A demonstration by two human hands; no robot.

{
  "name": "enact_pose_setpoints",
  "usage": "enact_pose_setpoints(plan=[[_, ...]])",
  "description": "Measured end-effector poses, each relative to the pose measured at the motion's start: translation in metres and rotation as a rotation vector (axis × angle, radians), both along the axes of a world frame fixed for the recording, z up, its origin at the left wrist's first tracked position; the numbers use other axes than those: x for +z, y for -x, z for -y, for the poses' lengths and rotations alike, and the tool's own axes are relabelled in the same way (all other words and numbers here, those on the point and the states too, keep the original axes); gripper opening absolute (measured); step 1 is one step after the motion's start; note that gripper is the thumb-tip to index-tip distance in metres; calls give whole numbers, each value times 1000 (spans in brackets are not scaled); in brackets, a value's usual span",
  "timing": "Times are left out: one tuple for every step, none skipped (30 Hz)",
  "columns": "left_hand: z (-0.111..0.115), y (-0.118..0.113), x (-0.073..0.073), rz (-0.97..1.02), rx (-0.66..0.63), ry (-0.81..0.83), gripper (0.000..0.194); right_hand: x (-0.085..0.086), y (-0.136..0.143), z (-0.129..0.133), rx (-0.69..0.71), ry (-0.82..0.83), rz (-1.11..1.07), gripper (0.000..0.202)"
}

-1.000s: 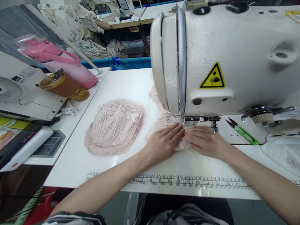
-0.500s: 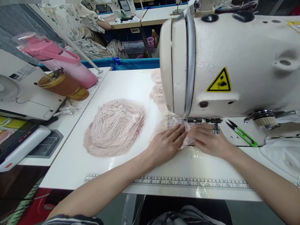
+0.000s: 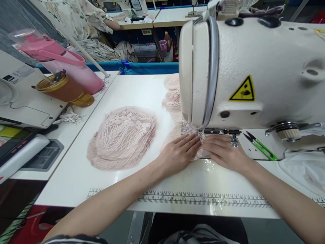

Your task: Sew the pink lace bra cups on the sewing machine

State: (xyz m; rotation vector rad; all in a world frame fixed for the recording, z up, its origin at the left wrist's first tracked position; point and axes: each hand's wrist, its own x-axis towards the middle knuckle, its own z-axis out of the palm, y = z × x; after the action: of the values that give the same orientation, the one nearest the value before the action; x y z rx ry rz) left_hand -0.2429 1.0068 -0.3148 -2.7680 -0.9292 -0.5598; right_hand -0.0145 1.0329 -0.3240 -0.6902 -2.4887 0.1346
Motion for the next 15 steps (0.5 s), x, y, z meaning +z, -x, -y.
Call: enact_pose_setpoints(plan=[[0,1,0,-5,-16,-3,34,0,1,0,13,-6,-1,21],[-1,2,1,-7,-29,-10,34,0,2,1,22,-13,-2,21],[-1,3,1,-8,-35,-15,34,0,3,2,25,-20,-4,21],[-1,4,1,-5,-36,-17,33,0,5,3,24,-25,-6,20],[-1,5,2,0,-33,-17,33,0,6,4,20,-26,-7,20],[-2,6,2,8,-24,-16,32,0,8,5,14,-25,-7,20],[-2,6,2,16,-12,-13,32,0,9,6,7,-22,-7,20],[-2,7,2,24,0,-9,32,0,10,7,0,-21,-5,21],[-3,7,2,31,11,-5,32,-1,11,7,-6,-23,-3,22],[-3,7,2,38,19,-3,32,-1,12,8,-9,-29,0,22],[-4,7,2,46,23,-3,32,-1,13,8,-9,-36,1,23],[-4,7,1,53,24,-6,33,-2,13,7,-8,-46,1,24],[-5,7,1,62,25,-11,33,-3,14,7,-7,-56,-1,24],[-5,7,1,69,25,-17,34,-3,14,6,-7,-65,-3,25],[-6,7,1,74,26,-22,35,-4,15,6,-7,-73,-5,25]])
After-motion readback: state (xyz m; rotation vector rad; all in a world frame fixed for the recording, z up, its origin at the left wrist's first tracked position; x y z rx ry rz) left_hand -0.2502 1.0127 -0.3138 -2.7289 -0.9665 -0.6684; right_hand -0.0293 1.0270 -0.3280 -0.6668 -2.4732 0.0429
